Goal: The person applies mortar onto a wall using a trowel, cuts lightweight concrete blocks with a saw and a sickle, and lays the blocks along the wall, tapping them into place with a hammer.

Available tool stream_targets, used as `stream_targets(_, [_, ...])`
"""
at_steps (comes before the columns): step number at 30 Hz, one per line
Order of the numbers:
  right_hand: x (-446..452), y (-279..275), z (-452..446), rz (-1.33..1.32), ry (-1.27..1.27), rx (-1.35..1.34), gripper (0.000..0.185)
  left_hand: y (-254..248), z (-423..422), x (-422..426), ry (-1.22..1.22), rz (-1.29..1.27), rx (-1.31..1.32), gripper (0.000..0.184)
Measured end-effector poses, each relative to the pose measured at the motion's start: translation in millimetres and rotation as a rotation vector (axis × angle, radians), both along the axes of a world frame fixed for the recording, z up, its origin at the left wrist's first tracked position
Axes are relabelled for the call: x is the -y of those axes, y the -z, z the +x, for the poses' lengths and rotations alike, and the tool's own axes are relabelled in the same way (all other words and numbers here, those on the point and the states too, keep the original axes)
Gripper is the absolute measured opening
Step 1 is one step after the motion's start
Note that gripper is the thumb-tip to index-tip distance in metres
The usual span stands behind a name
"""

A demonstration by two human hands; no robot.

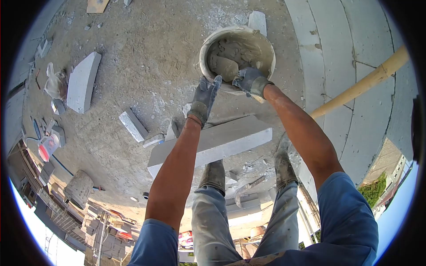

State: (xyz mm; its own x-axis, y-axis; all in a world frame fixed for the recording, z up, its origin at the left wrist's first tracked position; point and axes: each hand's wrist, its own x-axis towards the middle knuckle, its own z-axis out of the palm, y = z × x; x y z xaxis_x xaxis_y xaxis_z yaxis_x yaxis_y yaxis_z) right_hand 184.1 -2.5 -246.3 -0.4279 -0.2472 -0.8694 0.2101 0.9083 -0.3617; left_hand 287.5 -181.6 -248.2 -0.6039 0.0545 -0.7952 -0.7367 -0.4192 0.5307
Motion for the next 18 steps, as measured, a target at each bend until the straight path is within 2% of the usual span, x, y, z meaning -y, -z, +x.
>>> stream_targets(2, [-32.1, -1.6, 8.8, -0.09, 0.098, 0.028, 0.024, 9.8, 10.9, -10.0, 0.061, 0.019, -0.082, 0.051])
stream_targets(4, [-58.6, -11.3, 20.5, -0.178, 0.19, 0.05, 0.021, -0.6, 25.9, -18.7, 0.019, 0.139, -0.034, 0.057])
stream_targets(6, [-77.1, -36.4, 33.9, -0.372, 0.372, 0.147, 0.016, 23.4, 52.0, -13.1, 0.063, 0.145, 0.002, 0.061])
stream_targets(8, [-95.2, -44.3, 51.3, -0.42, 0.377, 0.118, 0.013, 35.8, 83.9, -7.9, -0.021, 0.136, 0.067, 0.06])
stream_targets(10, [-103.4, -73.6, 72.1, -0.535, 0.497, 0.203, 0.013, 26.6, 114.1, -4.1, -0.053, 0.097, 0.025, 0.059])
stream_targets(11, [-105.5, -95.1, 82.2, -0.566, 0.56, 0.239, 0.012, 20.8, 134.9, 1.7, -0.167, 0.193, 0.004, 0.059])
stream_targets(12, [-107.4, -120.1, 92.5, -0.598, 0.625, 0.266, 0.012, 6.7, 153.2, 7.4, -0.275, 0.294, -0.02, 0.059])
stream_targets(14, [-116.9, -162.9, 120.6, -0.69, 0.694, 0.24, 0.009, -45.3, 178.1, 11.1, -0.072, 0.052, 0.016, 0.063])
stream_targets(15, [-123.0, -188.6, 136.2, -0.743, 0.77, 0.237, 0.01, -64.6, 190.3, 16.8, -0.252, 0.106, 0.174, 0.054])
stream_targets(18, [-144.2, -286.0, 184.4, -0.832, 0.972, 0.156, 0.019, -122.6, 240.5, 45.2, -0.153, 0.08, 0.243, 0.057])
